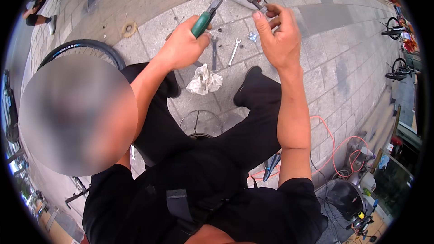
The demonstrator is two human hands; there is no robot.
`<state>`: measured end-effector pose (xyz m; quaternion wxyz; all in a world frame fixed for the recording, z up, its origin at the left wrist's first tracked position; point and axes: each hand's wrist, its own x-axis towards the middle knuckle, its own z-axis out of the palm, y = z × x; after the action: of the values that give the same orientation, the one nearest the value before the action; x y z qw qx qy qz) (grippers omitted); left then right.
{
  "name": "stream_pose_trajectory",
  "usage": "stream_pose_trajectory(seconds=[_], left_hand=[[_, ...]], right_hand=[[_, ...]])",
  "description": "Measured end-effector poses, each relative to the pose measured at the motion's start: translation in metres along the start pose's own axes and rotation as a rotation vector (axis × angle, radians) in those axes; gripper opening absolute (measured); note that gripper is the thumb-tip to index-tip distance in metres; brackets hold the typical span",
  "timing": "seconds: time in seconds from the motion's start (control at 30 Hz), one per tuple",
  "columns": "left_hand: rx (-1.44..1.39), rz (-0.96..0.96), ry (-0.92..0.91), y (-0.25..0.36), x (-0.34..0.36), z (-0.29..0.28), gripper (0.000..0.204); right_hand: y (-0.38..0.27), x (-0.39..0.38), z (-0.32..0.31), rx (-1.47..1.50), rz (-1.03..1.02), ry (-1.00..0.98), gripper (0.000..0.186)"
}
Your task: The person walks from inside a bicycle shop to the sidewalk and sits on a stool. They use pliers to crimp and adjust a bicycle brake cable end, repeatedly manipulating the cable and tool while seated.
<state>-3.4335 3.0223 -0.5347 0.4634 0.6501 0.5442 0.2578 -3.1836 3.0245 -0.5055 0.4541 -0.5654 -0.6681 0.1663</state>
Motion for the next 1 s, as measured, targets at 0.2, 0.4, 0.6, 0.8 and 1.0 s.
stream_pose_trajectory(seconds=[0.2, 0.4, 0.6, 0.8, 1.0], left_hand=[[0.049, 0.045, 0.023, 0.003, -0.002, 0.001, 0.028], [0.031, 0.009, -0.001, -0.001, -0.001, -0.006, 0.028], [0.084, -0.005, -0.011, 0.004, -0.006, -0.009, 0.028], [0.094, 0.094, 0.041, -0.006, -0.009, -0.007, 0.027], [0.026, 0.002, -0.025, 0.0, -0.006, -0.01, 0.028]], right_hand=[[0.004, 0.0, 0.001, 0.469, 0.551, -0.223, 0.047], [0.01, 0.003, 0.007, 0.565, 0.372, -0.191, 0.042], [0.005, -0.004, 0.014, 0.163, 0.083, -0.096, 0.032], [0.0, -0.001, 0.015, 1.44, 0.964, -0.476, 0.049], [-0.009, 0.0, 0.004, -0.1, -0.159, -0.009, 0.03]])
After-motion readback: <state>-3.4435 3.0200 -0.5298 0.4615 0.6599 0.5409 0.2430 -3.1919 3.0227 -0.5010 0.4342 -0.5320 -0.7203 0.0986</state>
